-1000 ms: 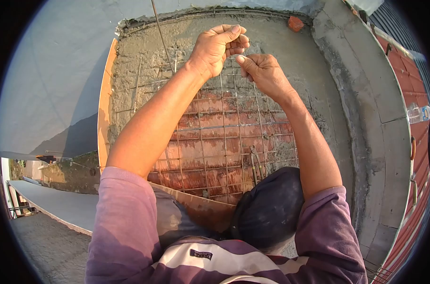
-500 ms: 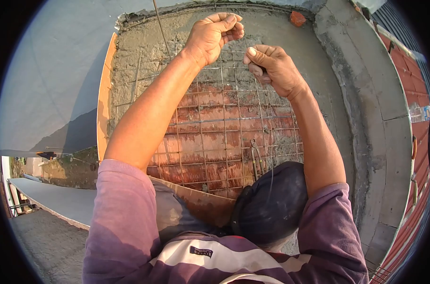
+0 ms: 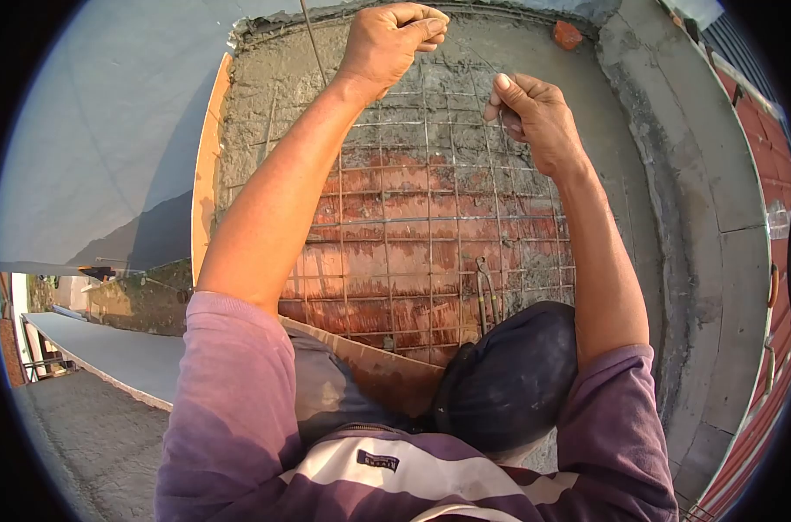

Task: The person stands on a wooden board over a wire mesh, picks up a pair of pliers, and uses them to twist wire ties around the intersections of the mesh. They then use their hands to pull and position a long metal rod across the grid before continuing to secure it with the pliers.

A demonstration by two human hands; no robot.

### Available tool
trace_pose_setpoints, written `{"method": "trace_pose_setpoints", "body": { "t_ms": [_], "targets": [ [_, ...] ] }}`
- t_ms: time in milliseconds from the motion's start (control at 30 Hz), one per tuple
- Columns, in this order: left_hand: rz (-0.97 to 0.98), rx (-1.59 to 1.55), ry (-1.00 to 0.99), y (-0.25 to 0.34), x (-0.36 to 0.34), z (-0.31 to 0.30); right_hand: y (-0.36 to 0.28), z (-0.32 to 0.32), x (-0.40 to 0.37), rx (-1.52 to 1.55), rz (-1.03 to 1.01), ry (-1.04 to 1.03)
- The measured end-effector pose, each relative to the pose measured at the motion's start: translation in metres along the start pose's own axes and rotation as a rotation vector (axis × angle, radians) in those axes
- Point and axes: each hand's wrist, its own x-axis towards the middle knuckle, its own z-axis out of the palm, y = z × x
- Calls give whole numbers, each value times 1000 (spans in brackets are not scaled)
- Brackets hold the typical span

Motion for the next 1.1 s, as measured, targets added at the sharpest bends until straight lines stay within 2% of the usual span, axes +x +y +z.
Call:
{"method": "trace_pose_setpoints", "body": {
  "t_ms": [33, 100, 133, 233, 267, 367, 400, 467, 500, 533, 633, 700, 733, 767, 800, 833, 867, 900, 933, 967, 1033, 1100],
  "targets": [
    [-79, -149, 73, -1, -2, 3, -3, 0, 0, 236, 20, -105],
    [-235, -445, 215, 0, -6, 17, 4, 13, 1, -1, 0, -108],
    [-235, -596, 186, -2, -8, 20, 7, 17, 2, -119, -10, -107],
    [-352, -840, -56, -16, -7, 12, 10, 13, 6, -465, 58, 141],
    [-388, -735, -148, -20, -9, 4, 8, 8, 7, -527, 85, 170],
    [-337, -265, -111, -17, -10, -8, 11, -2, 8, -381, 96, 163],
    [-237, -108, -6, -16, -7, -10, 9, -2, 7, -244, 85, 72],
    [-271, -201, 165, -15, -7, -6, 5, 2, 6, 29, 57, -109],
    [-290, -249, 248, -15, -7, -3, 5, 7, 8, -83, 56, -91],
    [-328, -569, 246, -21, -4, 0, 7, 13, 9, -194, 58, -72],
    [-377, -908, 108, -25, -7, 5, 13, 13, 9, -464, 97, 28],
    [-316, -601, 16, -25, -10, -2, 14, -3, 15, -564, 156, 146],
    [-285, -408, -14, -26, -10, -10, 19, -7, 15, -490, 140, 227],
    [-257, -218, -38, -28, -11, -16, 21, -15, 16, -297, 100, 161],
    [-231, -32, 28, -24, -13, -20, 19, -20, 15, -103, 62, 87],
    [-249, -71, 96, -22, -16, -24, 17, -21, 14, 94, 26, 9],
    [-263, -105, 165, -19, -19, -27, 16, -17, 13, 162, -55, -102],
    [-270, -137, 234, -11, -20, -30, 12, -10, 12, 29, -17, -171],
    [-312, -295, 343, -3, -23, -26, 9, -2, 11, -105, 20, -232],
    [-351, -393, 309, -3, -24, -20, 6, 5, 7, -238, 57, -292],
    [-416, -563, 271, -4, -29, -20, 6, 16, 5, -376, 135, -204],
    [-436, -420, 228, 5, -33, -16, 25, 10, 12, -381, 42, -2]
  ]
}}
